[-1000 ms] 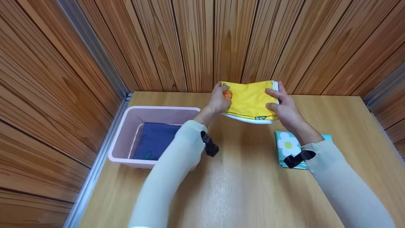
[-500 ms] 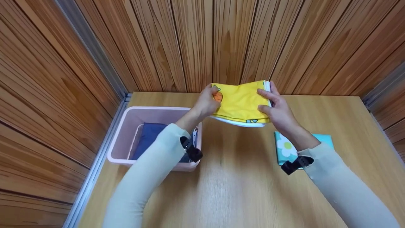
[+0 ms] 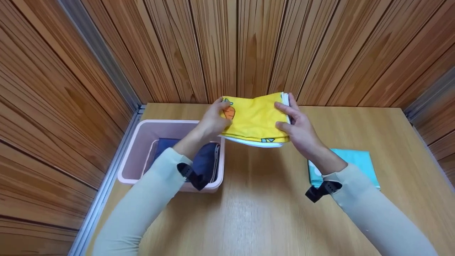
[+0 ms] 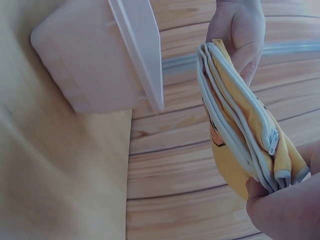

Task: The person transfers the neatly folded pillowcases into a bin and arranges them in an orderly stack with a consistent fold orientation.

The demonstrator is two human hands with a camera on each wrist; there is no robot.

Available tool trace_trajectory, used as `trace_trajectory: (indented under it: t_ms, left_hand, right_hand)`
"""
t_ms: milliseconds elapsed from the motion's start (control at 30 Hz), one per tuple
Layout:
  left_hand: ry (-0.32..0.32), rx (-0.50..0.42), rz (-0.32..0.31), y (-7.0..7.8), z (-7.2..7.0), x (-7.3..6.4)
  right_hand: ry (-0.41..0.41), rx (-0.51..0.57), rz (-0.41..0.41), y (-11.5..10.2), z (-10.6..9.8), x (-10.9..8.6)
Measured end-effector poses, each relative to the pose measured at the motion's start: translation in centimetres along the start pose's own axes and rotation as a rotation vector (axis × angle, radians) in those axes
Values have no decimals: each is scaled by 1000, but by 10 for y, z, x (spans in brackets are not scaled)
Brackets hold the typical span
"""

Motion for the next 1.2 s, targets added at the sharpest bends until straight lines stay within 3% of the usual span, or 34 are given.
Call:
trace_trajectory:
  t_ms: [233,567,1200]
  left_hand:
    - [17,20,9,-14,-25,-17]
    - [40,-26,10,-36,-56,-34]
    - [79,-74,-96,-75,-110,-61]
  right_hand:
    - [-32,64,3,1,24,-1]
    - [-59,139,-11,6,62,-2]
    - [-116,156,-9,9,122,1]
Point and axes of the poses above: each hand's wrist, its own x-axis towards the middle knuckle, its own z-axis out of the palm, y = z × x, the point moved 8 cm from there along x, towards the middle knuckle, and after that the axes turned 4 degrees about -z, right-handed, at the moved point
